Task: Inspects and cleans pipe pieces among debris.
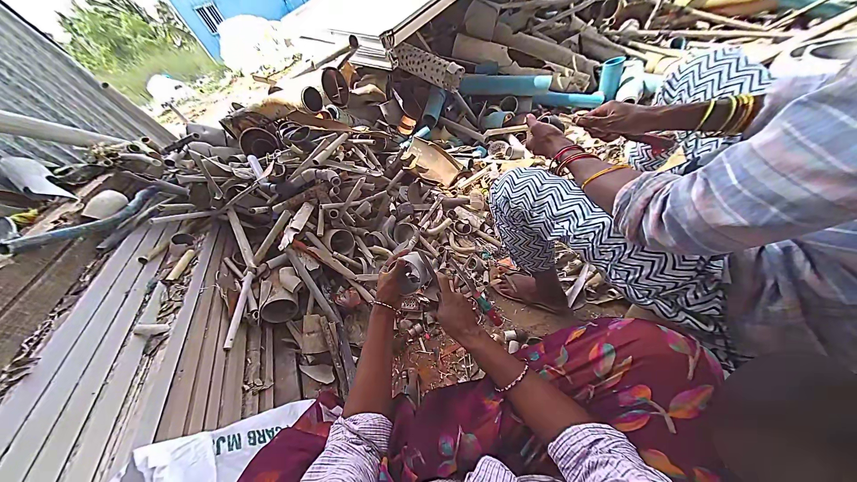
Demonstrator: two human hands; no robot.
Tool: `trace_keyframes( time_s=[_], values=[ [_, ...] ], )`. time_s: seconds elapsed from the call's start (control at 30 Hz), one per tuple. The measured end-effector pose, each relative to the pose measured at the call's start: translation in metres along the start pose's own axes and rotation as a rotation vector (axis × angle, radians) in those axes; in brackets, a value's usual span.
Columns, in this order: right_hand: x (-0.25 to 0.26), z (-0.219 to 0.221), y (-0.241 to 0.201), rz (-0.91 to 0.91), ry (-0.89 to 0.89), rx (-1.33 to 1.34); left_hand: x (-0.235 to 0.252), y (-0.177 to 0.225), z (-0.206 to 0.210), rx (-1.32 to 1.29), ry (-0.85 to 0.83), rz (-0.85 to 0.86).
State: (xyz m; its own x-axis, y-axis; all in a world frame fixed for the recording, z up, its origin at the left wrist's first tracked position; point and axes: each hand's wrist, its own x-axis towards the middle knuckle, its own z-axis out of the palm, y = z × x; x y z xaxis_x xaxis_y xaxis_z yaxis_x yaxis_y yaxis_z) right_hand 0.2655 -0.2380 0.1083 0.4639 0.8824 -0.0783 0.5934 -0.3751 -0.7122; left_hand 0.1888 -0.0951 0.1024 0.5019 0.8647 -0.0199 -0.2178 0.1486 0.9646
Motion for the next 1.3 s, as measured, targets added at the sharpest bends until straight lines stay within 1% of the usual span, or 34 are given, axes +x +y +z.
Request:
trace_keyframes(
  time_s=[0.03, 0.07, 0.13, 0.17, 0.2, 0.23, 0.27, 0.3, 0.37, 0.4, 0.47, 0.5, 0.6, 0.63, 0.7, 0.73, 0.83, 0.87, 0.9, 0.93, 0.97, 1.03, 1.07, 1.13, 1.17, 1.2, 1.27, 1.3],
  values=[
    [0.002, -0.004, 0.001, 0.062, -0.065, -0.004, 0.001, -0.002, -0.001, 0.008, -0.014, -0.001],
    [0.003, -0.005, 0.001, 0.07, -0.069, 0.006, 0.003, -0.002, -0.002, 0.01, -0.032, -0.001],
    [0.001, -0.001, -0.001, -0.038, 0.032, 0.041, 0.003, 0.003, -0.001, 0.025, -0.048, -0.007],
    [0.001, -0.001, -0.002, -0.069, 0.041, 0.037, 0.002, 0.004, -0.001, 0.059, -0.047, -0.008],
    [0.001, -0.003, -0.001, -0.046, -0.003, 0.023, 0.002, 0.004, -0.003, 0.098, -0.047, -0.014],
    [0.003, -0.005, 0.0, 0.017, -0.076, 0.007, 0.002, 0.002, -0.005, 0.126, -0.04, -0.019],
    [0.004, -0.007, 0.001, 0.058, -0.106, 0.009, 0.004, 0.0, -0.005, 0.136, -0.029, -0.018],
    [0.004, -0.006, 0.001, 0.05, -0.084, 0.02, 0.004, 0.0, -0.004, 0.132, -0.03, -0.018],
    [0.002, 0.0, -0.001, -0.045, 0.03, 0.039, 0.005, 0.001, -0.003, 0.124, -0.03, -0.019],
    [0.002, 0.0, -0.001, -0.049, 0.03, 0.025, 0.006, 0.0, -0.003, 0.136, -0.033, -0.017],
    [0.005, -0.006, 0.001, 0.063, -0.092, 0.014, 0.006, -0.003, -0.007, 0.172, -0.046, -0.021],
    [0.007, -0.007, 0.003, 0.08, -0.097, 0.028, 0.007, -0.003, -0.007, 0.18, -0.049, -0.02],
    [0.003, -0.002, 0.001, -0.038, 0.018, 0.034, 0.007, 0.003, -0.004, 0.175, -0.062, -0.028],
    [0.003, -0.004, 0.0, -0.029, -0.007, 0.018, 0.006, 0.004, -0.004, 0.19, -0.058, -0.035],
    [0.005, -0.01, 0.003, 0.056, -0.111, 0.019, 0.005, 0.003, -0.007, 0.22, -0.063, -0.049],
    [0.006, -0.01, 0.003, 0.05, -0.105, 0.033, 0.005, 0.004, -0.007, 0.225, -0.071, -0.042],
    [0.003, -0.004, 0.001, -0.09, -0.004, 0.042, 0.005, 0.007, -0.006, 0.236, -0.053, -0.013],
    [0.004, -0.005, 0.001, -0.07, -0.046, 0.017, 0.005, 0.006, -0.009, 0.25, -0.048, -0.016],
    [0.005, -0.008, 0.002, -0.01, -0.124, -0.007, 0.004, 0.005, -0.012, 0.26, -0.047, -0.024],
    [0.006, -0.01, 0.003, 0.027, -0.156, -0.019, 0.004, 0.005, -0.012, 0.263, -0.055, -0.028],
    [0.006, -0.008, 0.003, 0.017, -0.13, -0.014, 0.005, 0.006, -0.012, 0.257, -0.062, -0.021],
    [0.005, -0.003, 0.002, -0.075, -0.033, 0.015, 0.007, 0.006, -0.013, 0.246, -0.082, -0.007],
    [0.005, -0.003, 0.002, -0.082, -0.039, 0.012, 0.007, 0.004, -0.014, 0.249, -0.077, -0.002],
    [0.007, -0.008, 0.005, 0.024, -0.151, 0.006, 0.005, 0.001, -0.017, 0.255, -0.078, -0.004],
    [0.008, -0.008, 0.006, 0.039, -0.143, 0.016, 0.006, 0.002, -0.014, 0.251, -0.085, 0.004],
    [0.007, -0.007, 0.005, 0.007, -0.098, 0.04, 0.007, 0.004, -0.012, 0.246, -0.088, 0.016],
    [0.004, 0.0, 0.005, -0.115, 0.027, 0.069, 0.005, 0.006, -0.009, 0.276, -0.09, 0.017],
    [0.005, -0.001, 0.007, -0.096, 0.004, 0.067, 0.003, 0.007, -0.008, 0.284, -0.088, 0.006]
  ],
)
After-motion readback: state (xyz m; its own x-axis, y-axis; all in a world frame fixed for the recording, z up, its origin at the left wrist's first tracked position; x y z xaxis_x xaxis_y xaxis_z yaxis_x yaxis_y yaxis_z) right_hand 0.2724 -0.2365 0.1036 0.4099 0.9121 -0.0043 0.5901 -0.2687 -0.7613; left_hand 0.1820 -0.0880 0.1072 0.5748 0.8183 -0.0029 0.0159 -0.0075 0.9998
